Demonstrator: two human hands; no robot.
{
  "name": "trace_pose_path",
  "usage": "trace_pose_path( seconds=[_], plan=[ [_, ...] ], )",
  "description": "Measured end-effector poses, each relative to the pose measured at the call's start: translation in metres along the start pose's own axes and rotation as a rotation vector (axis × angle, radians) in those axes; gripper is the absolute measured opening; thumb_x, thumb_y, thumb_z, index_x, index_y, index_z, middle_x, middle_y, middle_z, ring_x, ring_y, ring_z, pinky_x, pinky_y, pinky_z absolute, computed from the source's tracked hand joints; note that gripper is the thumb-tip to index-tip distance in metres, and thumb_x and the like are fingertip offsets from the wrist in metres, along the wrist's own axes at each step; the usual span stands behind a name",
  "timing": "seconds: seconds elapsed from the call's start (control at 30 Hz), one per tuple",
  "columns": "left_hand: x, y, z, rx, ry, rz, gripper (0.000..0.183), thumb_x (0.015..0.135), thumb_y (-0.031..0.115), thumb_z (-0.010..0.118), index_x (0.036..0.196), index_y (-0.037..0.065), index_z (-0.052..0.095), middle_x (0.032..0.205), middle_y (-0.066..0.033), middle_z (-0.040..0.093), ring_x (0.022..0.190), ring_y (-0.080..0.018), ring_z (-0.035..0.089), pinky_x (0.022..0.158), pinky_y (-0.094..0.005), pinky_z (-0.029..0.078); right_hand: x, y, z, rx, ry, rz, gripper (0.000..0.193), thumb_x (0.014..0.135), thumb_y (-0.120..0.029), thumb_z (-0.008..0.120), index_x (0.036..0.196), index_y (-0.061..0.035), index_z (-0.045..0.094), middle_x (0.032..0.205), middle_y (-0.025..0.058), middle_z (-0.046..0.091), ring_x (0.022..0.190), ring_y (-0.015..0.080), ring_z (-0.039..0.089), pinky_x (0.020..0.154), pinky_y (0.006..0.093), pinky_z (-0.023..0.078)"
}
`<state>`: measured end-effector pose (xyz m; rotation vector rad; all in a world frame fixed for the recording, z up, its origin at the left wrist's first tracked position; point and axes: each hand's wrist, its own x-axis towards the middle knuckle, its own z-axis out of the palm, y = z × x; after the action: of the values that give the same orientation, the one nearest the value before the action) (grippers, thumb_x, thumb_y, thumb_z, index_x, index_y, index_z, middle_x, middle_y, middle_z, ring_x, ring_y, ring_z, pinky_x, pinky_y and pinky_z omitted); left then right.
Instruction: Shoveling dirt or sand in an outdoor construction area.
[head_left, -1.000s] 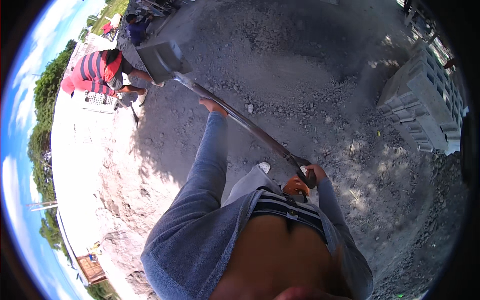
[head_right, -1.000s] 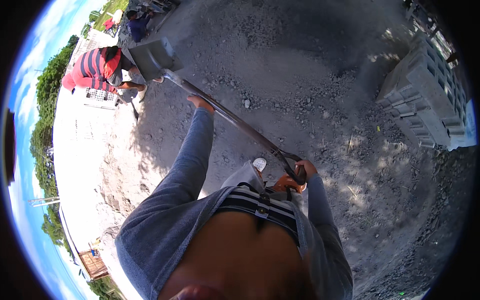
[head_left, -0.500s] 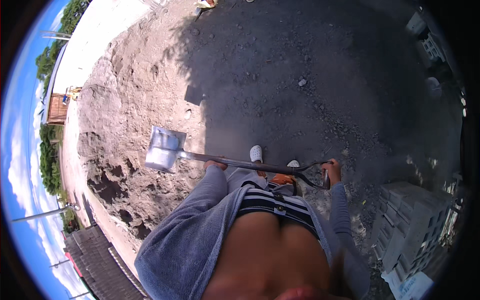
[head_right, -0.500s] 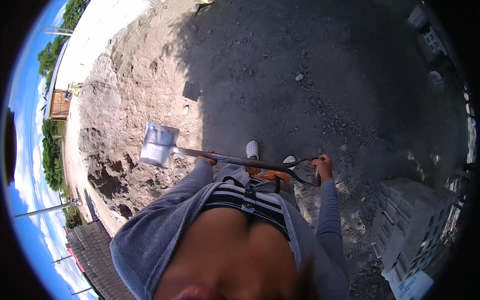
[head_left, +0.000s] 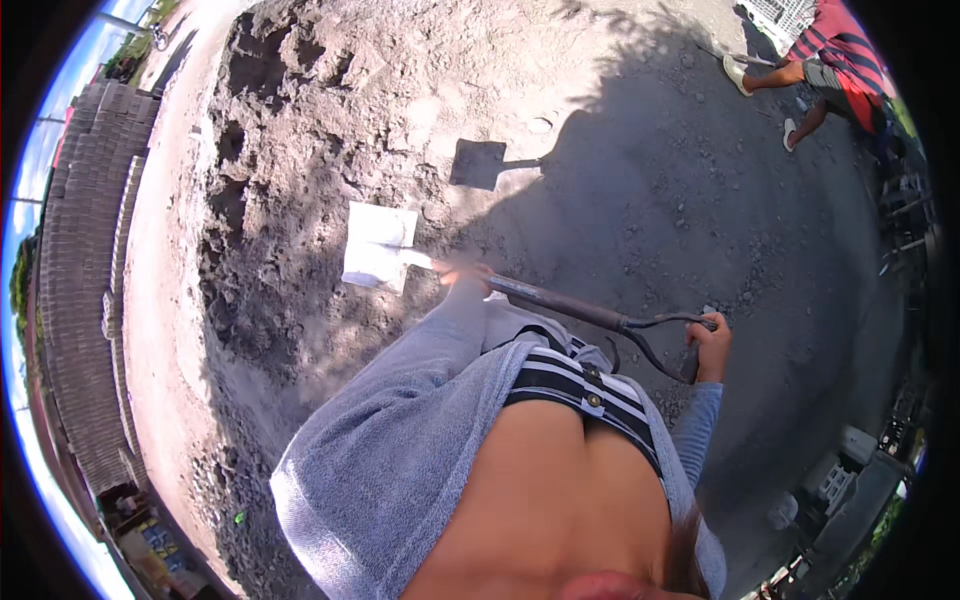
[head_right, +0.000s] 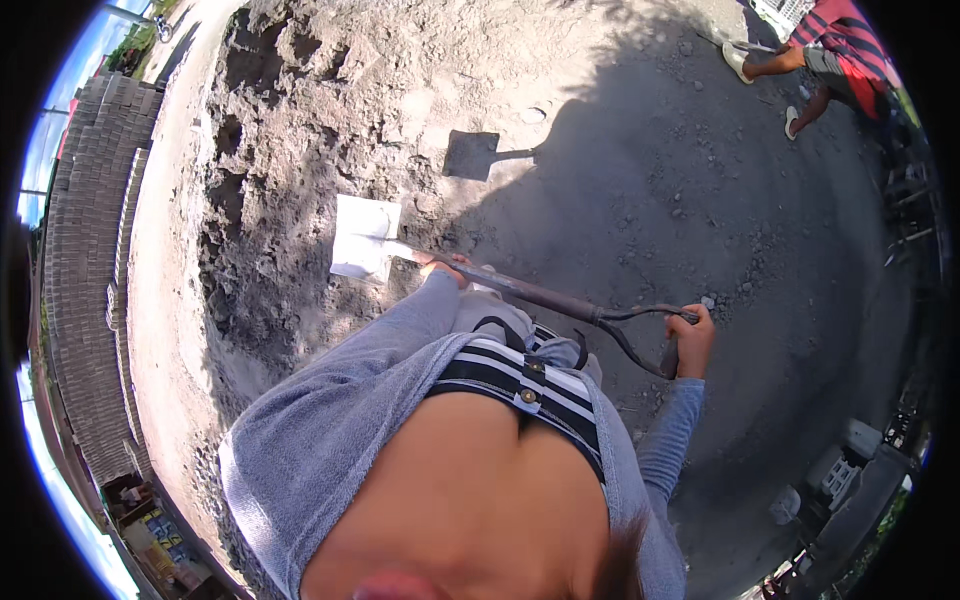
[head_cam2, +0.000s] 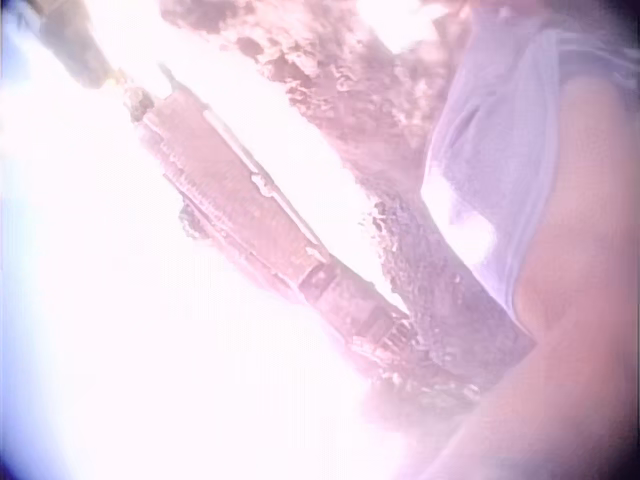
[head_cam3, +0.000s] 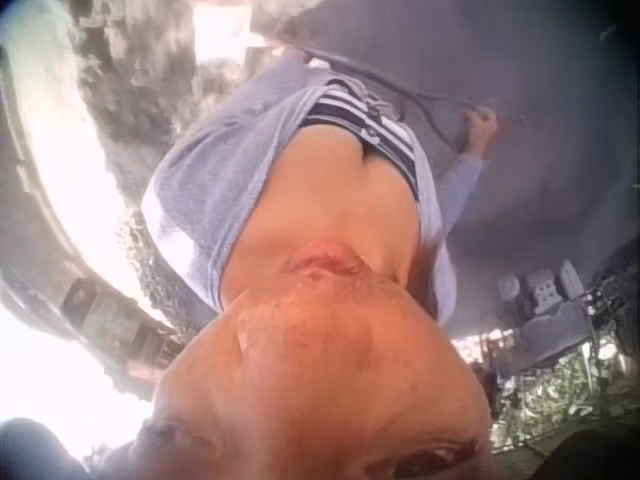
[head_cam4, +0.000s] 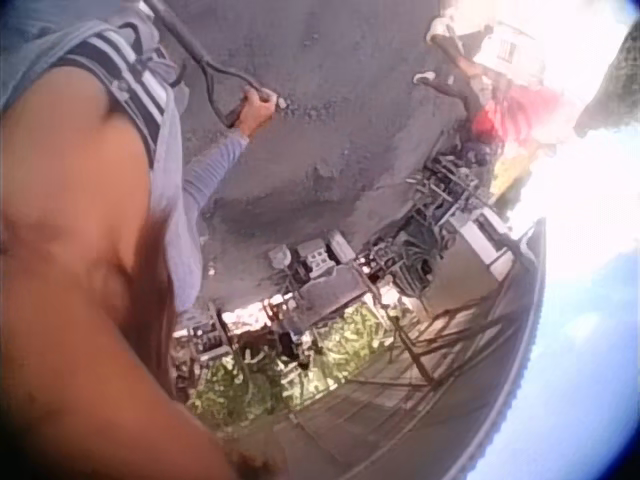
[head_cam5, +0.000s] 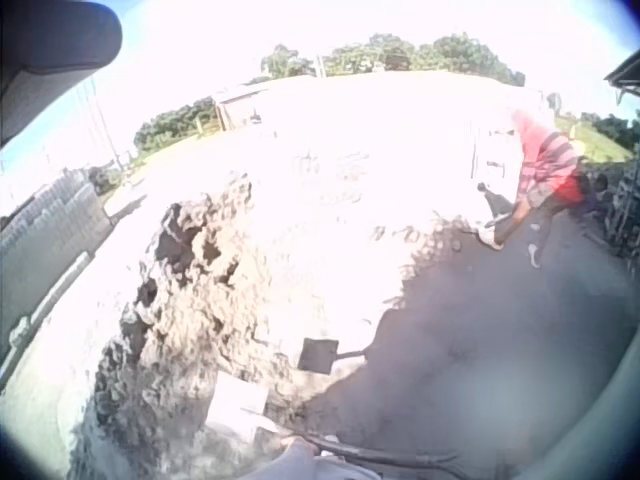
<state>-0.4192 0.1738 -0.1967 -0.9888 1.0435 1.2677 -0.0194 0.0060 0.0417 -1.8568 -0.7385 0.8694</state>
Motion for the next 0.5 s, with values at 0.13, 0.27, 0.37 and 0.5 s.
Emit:
trace_pose_path(
  seconds=[0.13, 0.27, 0.37, 0.5],
  plan=[
    [0.038, 0.070, 0.070, 0.015, -0.113, 0.057, 0.058, 0.085, 0.060, 0.028, 0.103, 0.007, 0.045, 0.087, -0.0128, 0.053, 0.080, -0.0247, 0.053, 0.075, -0.0441, 0.043, 0.000, -0.040, 0.100, 0.244, -0.116, 0.374, 0.018, 0.070, -0.002, 0.061, 0.086, -0.0025, 0.051, 0.058, 0.0047, 0.049, 0.048, 0.0148, 0.050, 0.044, 0.0294, 0.044],
    [0.056, 0.121, 0.168, 0.068, -0.251, 0.166, 0.064, 0.083, 0.063, 0.029, 0.110, 0.007, 0.043, 0.095, -0.0143, 0.052, 0.087, -0.0257, 0.052, 0.079, -0.0457, 0.042, 0.036, -0.069, 0.185, 0.362, -0.161, 0.520, 0.030, 0.073, -0.004, 0.058, 0.102, -0.0008, 0.048, 0.059, 0.0047, 0.047, 0.047, 0.0158, 0.048, 0.044, 0.0306, 0.044],
    [0.062, 0.144, 0.251, 0.102, -0.360, 0.265, 0.068, 0.082, 0.066, 0.029, 0.115, 0.007, 0.041, 0.101, -0.0154, 0.051, 0.092, -0.0265, 0.052, 0.082, -0.0470, 0.041, 0.081, -0.094, 0.242, 0.435, -0.246, 0.540, 0.039, 0.075, -0.004, 0.055, 0.112, -0.0008, 0.043, 0.061, 0.0052, 0.047, 0.047, 0.0161, 0.047, 0.046, 0.0323, 0.044],
    [0.069, 0.181, 0.363, 0.123, -0.447, 0.421, 0.075, 0.080, 0.069, 0.030, 0.121, 0.007, 0.040, 0.109, -0.0168, 0.050, 0.099, -0.0275, 0.051, 0.086, -0.0486, 0.040, 0.145, -0.150, 0.343, 0.564, -0.347, 0.570, 0.031, 0.078, -0.005, 0.053, 0.108, -0.0026, 0.045, 0.060, 0.0033, 0.043, 0.052, 0.0146, 0.046, 0.050, 0.0303, 0.044]
  ],
)
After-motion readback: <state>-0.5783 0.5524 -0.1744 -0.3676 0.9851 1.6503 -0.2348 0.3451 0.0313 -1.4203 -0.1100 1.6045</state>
